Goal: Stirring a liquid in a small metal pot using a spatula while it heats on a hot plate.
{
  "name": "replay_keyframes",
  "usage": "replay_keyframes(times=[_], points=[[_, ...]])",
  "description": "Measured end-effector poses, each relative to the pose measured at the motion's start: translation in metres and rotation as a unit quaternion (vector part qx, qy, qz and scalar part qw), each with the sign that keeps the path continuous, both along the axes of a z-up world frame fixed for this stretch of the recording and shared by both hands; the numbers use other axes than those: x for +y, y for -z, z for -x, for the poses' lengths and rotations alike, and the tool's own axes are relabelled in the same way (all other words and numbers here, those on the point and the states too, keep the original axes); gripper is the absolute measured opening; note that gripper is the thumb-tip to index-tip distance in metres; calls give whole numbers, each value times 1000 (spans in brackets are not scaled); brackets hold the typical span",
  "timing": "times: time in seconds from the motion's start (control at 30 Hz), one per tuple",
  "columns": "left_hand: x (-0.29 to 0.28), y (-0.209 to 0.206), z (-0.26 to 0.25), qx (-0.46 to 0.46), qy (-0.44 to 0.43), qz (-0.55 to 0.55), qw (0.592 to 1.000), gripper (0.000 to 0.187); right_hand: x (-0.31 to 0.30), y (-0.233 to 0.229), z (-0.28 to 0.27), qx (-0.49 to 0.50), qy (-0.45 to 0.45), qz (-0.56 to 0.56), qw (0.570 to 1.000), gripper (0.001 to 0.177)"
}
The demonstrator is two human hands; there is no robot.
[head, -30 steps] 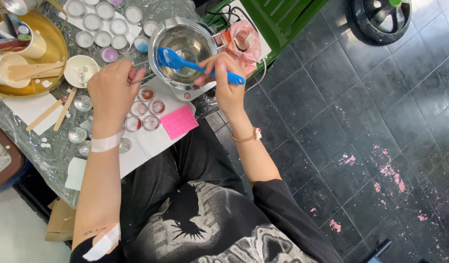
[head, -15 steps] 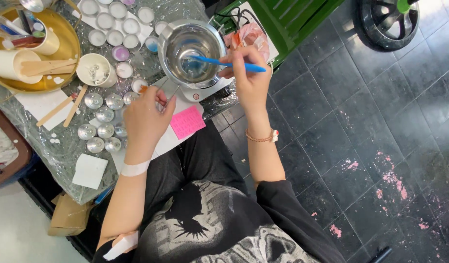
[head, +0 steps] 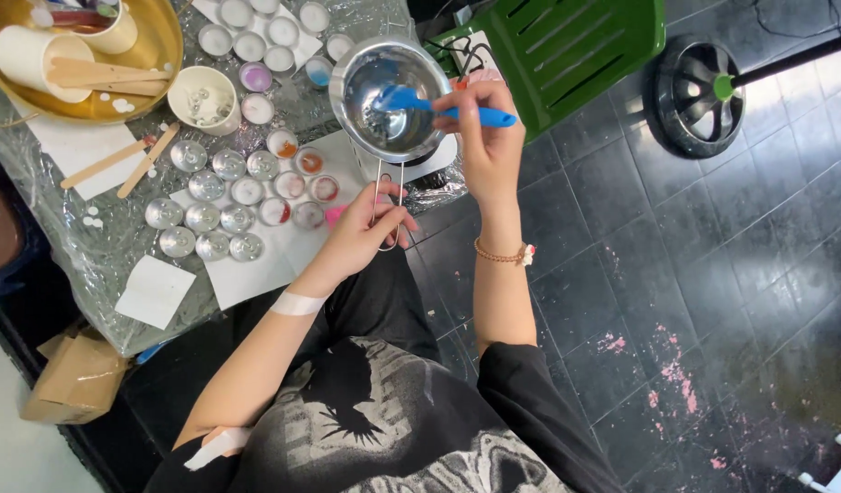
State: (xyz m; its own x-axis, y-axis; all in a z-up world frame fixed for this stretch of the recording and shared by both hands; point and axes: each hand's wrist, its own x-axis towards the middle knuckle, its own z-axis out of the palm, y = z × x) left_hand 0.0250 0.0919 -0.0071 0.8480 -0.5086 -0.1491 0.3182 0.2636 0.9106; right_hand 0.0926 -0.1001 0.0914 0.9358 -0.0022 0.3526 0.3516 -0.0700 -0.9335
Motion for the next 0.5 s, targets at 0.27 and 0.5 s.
replay_keyframes(times=[0.27,0.5], points=[[-24,20,2,24,6,70,997,26,-6,-4,4,-65,87,-10,994,16],[-34,8,4,47,-33,74,996,19,16,5,6,-89,69,40,993,16]])
